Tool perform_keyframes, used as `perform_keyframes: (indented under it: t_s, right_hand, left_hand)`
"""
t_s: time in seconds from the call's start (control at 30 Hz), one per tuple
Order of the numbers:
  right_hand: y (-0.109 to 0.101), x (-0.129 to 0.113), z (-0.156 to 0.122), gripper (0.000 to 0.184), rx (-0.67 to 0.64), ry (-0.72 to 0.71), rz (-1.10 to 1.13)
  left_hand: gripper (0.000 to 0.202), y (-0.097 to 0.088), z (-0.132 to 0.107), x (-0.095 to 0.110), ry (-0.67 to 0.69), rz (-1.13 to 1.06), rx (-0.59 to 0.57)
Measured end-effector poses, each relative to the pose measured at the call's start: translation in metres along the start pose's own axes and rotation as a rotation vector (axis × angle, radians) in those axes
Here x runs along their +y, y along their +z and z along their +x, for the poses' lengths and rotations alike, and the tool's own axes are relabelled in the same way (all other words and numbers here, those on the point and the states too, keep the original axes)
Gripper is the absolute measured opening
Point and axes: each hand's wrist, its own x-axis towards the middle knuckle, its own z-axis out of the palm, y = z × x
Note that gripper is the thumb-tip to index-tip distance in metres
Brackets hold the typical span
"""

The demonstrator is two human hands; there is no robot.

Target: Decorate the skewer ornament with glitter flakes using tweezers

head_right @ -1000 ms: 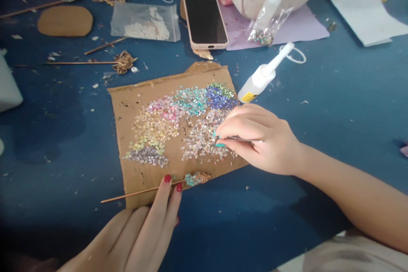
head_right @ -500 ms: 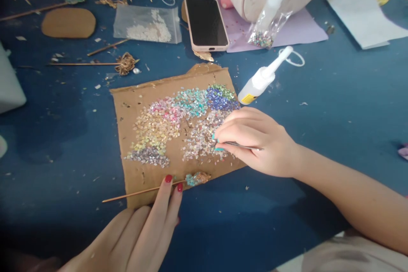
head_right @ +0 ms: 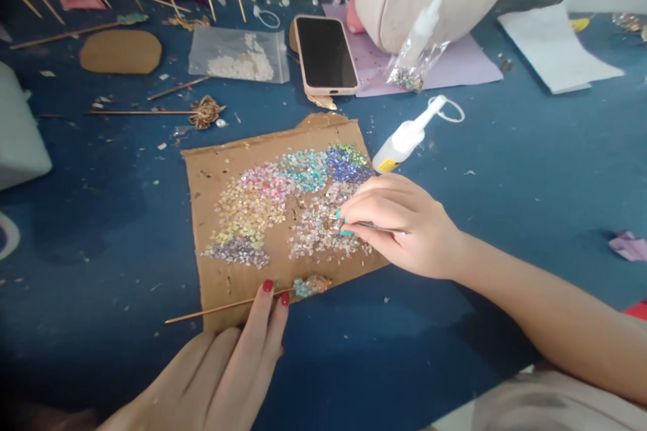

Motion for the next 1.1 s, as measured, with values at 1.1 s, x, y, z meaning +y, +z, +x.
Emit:
perform_keyframes:
  t_s: [1.1]
  right_hand:
    - [0.0045,-0.0013,-0.0001,0.014,-0.012,-0.041,0.010]
  left_hand:
    - [0.055,0.0031,0.0014,0.0011,0.017,0.089,0.076]
